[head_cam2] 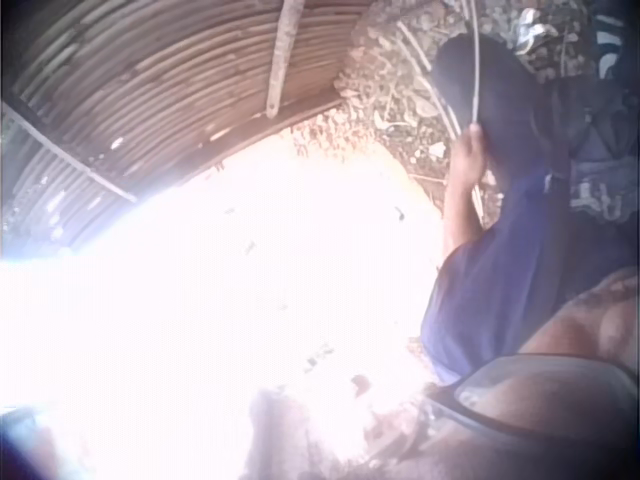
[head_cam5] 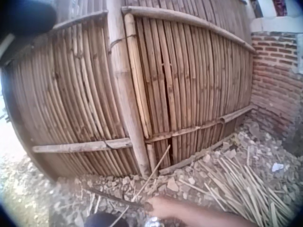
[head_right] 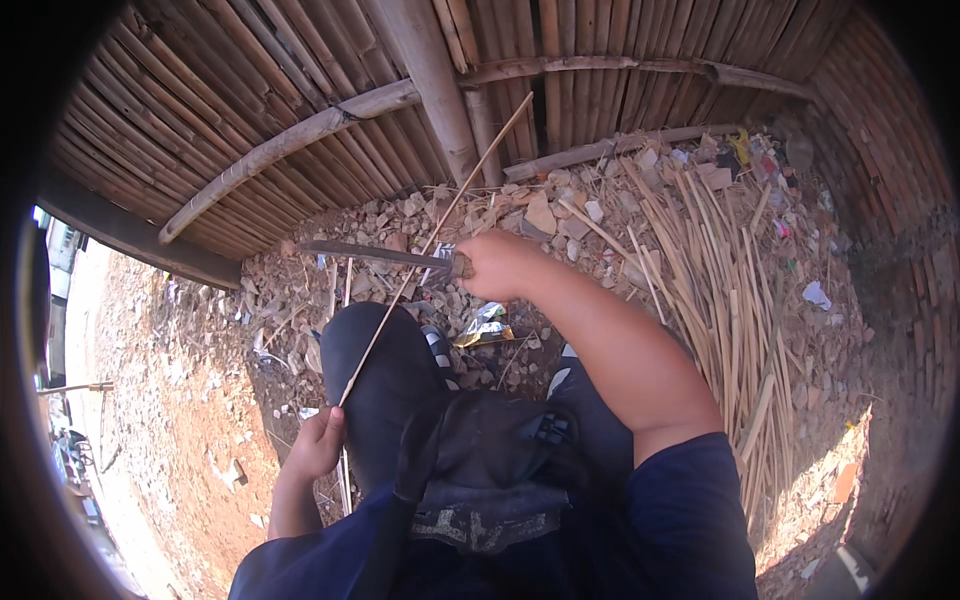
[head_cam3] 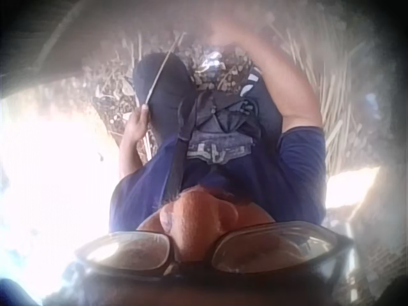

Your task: The person scrapes a long piece of wood using a large knife, held by both hands, while sitting on the ground surrounded by wood shavings.

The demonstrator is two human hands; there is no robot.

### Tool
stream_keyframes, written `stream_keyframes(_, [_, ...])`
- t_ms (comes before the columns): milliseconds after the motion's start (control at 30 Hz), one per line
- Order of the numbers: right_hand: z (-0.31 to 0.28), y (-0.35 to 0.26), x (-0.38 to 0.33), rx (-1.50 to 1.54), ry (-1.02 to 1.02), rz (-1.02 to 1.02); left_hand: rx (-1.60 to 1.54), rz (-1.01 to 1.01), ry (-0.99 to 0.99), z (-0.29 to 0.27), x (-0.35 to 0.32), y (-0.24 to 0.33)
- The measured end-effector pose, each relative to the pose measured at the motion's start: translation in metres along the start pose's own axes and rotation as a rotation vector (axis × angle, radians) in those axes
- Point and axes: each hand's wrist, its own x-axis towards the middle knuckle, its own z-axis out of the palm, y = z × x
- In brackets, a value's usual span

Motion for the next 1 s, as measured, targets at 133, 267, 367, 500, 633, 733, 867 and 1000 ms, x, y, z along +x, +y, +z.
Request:
stream_keyframes(133, [0.003,-0.002,-0.002,-0.161,-0.058,-0.067,0.034,0.039,0.064,0.005,-0.003,0.007])
stream_keyframes(267, [0.002,0.026,0.008,-0.003,-0.049,0.039,0.048,0.052,0.064,0.006,-0.001,0.011])
stream_keyframes(367, [0.005,0.018,0.002,-0.116,-0.049,0.057,0.082,0.072,0.073,0.004,-0.003,0.008])
stream_keyframes(500, [0.003,0.008,0.0,-0.107,-0.016,0.016,0.028,0.047,0.029,0.001,0.001,-0.001])
stream_keyframes(633, [0.001,0.041,0.01,0.072,0.072,0.047,-0.001,0.018,-0.009,-0.001,0.003,0.0])
stream_keyframes(733, [0.002,0.04,0.007,-0.003,0.068,0.049,0.021,0.016,-0.023,-0.002,0.002,-0.001])
stream_keyframes(867, [-0.006,0.004,-0.004,-0.048,-0.023,0.027,-0.099,-0.004,-0.071,-0.004,0.004,-0.009])
stream_keyframes(1000, [-0.009,0.052,0.006,0.05,0.084,0.001,-0.304,-0.141,-0.158,-0.009,0.009,-0.014])
